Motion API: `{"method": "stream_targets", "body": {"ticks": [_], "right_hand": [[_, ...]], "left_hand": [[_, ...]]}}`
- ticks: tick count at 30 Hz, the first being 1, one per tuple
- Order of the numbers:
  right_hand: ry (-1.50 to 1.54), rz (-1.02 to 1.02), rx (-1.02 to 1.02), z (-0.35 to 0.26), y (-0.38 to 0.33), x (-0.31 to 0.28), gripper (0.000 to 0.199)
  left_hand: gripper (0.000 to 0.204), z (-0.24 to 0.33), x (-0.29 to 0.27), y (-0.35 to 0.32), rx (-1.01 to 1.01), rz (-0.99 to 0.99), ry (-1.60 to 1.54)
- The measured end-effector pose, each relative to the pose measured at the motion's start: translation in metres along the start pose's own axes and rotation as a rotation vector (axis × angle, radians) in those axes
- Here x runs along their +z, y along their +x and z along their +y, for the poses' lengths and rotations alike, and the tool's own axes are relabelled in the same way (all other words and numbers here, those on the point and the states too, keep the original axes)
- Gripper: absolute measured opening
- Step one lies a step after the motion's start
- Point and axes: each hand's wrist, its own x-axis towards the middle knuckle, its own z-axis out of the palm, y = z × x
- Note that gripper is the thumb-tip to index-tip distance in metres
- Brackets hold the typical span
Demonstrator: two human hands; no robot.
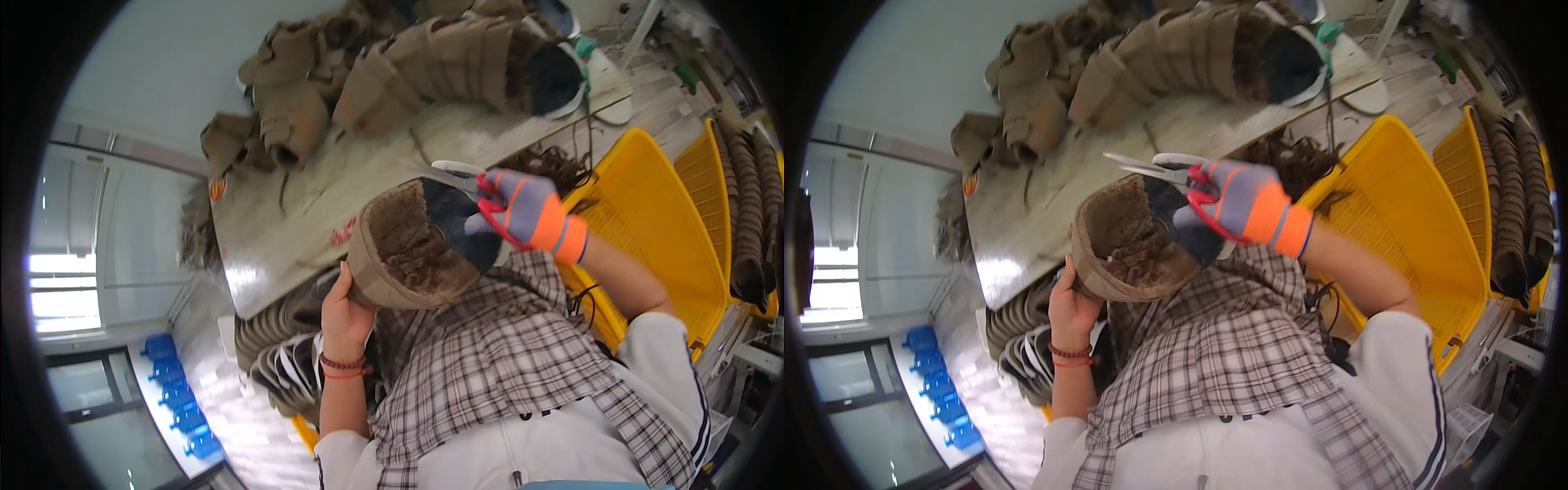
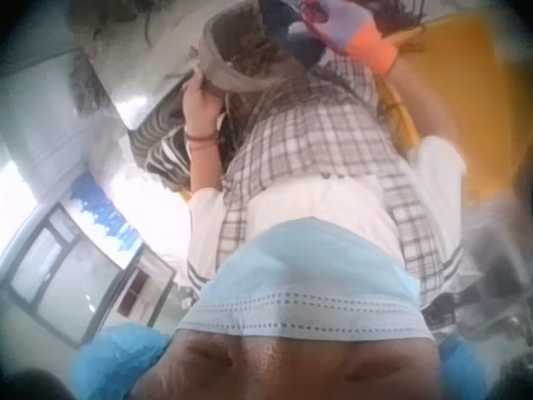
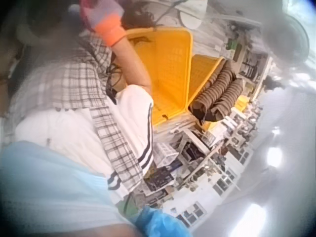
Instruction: The person uses a green electric trimmer to shave the exterior of a beige boot, then switches to red-handled scissors to trim the interior lining. They handle several boots, placing them on a table and into a yellow basket while working.
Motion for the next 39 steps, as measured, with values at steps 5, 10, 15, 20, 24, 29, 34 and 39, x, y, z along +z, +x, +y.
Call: {"method": "stream_targets", "body": {"ticks": [5, 10, 15, 20, 24, 29, 34, 39], "right_hand": [[0.344, 0.056, -0.157, -0.010, -0.007, 0.045, 0.038], [-0.189, 0.561, -0.258, -0.004, 0.014, -0.014, 0.033], [-0.244, 1.109, -0.318, 0.020, 0.062, -0.089, 0.028], [-0.135, 0.743, -0.312, 0.057, 0.147, -0.117, 0.031], [0.518, 0.499, -0.238, 0.069, 0.173, -0.123, 0.031], [0.209, 0.362, -0.376, 0.106, 0.200, -0.146, 0.034], [0.547, -0.059, -0.091, 0.092, 0.214, -0.173, 0.034], [0.954, -0.195, -0.234, 0.187, 0.241, -0.124, 0.039]], "left_hand": [[0.032, -0.033, 0.066, 0.065, 0.213, -0.203, 0.405], [0.032, -0.022, 0.089, 0.134, 0.443, -0.308, 0.654], [0.033, 0.037, 0.000, 0.243, 0.669, 0.158, 0.379], [0.044, 0.053, 0.030, 0.281, 0.481, -0.200, 0.203], [0.049, 0.081, 0.034, 0.301, 0.357, -0.228, 0.178], [0.047, 0.106, 0.048, 0.318, 0.157, -0.304, 0.296], [0.056, 0.132, 0.009, 0.244, 0.056, -0.491, 0.451], [0.069, 0.097, -0.056, 0.217, 0.138, -0.376, 0.521]]}}
